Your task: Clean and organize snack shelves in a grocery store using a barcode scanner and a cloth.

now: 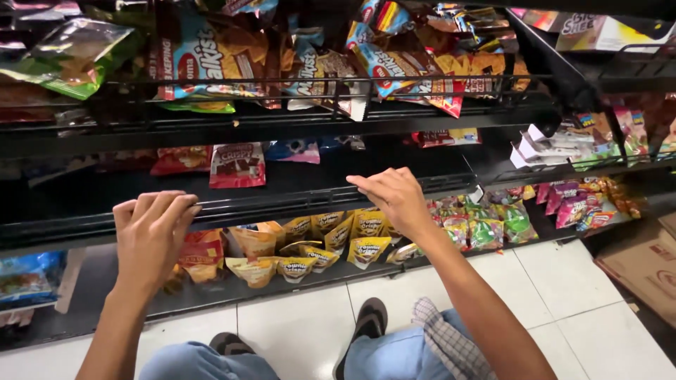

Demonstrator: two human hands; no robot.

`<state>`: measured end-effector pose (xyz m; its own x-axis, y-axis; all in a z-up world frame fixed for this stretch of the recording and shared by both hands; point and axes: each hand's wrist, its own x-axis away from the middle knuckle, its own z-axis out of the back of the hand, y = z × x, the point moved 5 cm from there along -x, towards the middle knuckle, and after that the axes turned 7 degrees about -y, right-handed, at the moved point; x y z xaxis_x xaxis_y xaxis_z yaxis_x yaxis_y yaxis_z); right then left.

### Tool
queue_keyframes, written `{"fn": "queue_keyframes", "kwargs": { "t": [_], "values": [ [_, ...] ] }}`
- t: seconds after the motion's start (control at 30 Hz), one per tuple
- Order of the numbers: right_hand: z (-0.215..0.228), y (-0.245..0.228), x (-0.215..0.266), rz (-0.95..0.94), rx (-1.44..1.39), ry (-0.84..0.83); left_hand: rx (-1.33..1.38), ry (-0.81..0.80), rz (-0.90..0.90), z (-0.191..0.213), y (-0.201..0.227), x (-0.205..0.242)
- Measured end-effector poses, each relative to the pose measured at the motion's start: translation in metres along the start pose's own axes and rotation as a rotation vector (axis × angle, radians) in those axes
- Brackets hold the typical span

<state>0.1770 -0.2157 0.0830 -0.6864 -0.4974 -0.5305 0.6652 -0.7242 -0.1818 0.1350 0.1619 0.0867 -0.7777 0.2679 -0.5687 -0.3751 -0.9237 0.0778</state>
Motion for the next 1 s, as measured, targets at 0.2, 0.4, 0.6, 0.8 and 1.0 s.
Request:
{"fn": "queue_keyframes", "kwargs": {
  "t": [0.2, 0.4, 0.6, 0.8, 1.0],
  "values": [
    [0.009, -0.028, 0.000, 0.122, 0.193, 0.096, -0.278, 0.102, -0.042, -0.003, 0.015, 0.002],
    [-0.007, -0.005, 0.012, 0.068, 0.167, 0.033, -0.202, 0.111, 0.001, -0.016, 0.004, 0.011],
    [-0.006, -0.011, 0.011, 0.085, 0.222, 0.103, -0.122, 0.165, -0.004, -0.005, 0.009, 0.009],
    [-0.005, -0.005, 0.013, 0.072, 0.222, 0.059, -0.167, 0.167, -0.021, 0.002, 0.014, 0.008],
    [-0.003, 0.011, 0.019, 0.065, 0.217, 0.030, -0.148, 0.186, -0.047, -0.002, 0.022, 0.003]
  ]
}}
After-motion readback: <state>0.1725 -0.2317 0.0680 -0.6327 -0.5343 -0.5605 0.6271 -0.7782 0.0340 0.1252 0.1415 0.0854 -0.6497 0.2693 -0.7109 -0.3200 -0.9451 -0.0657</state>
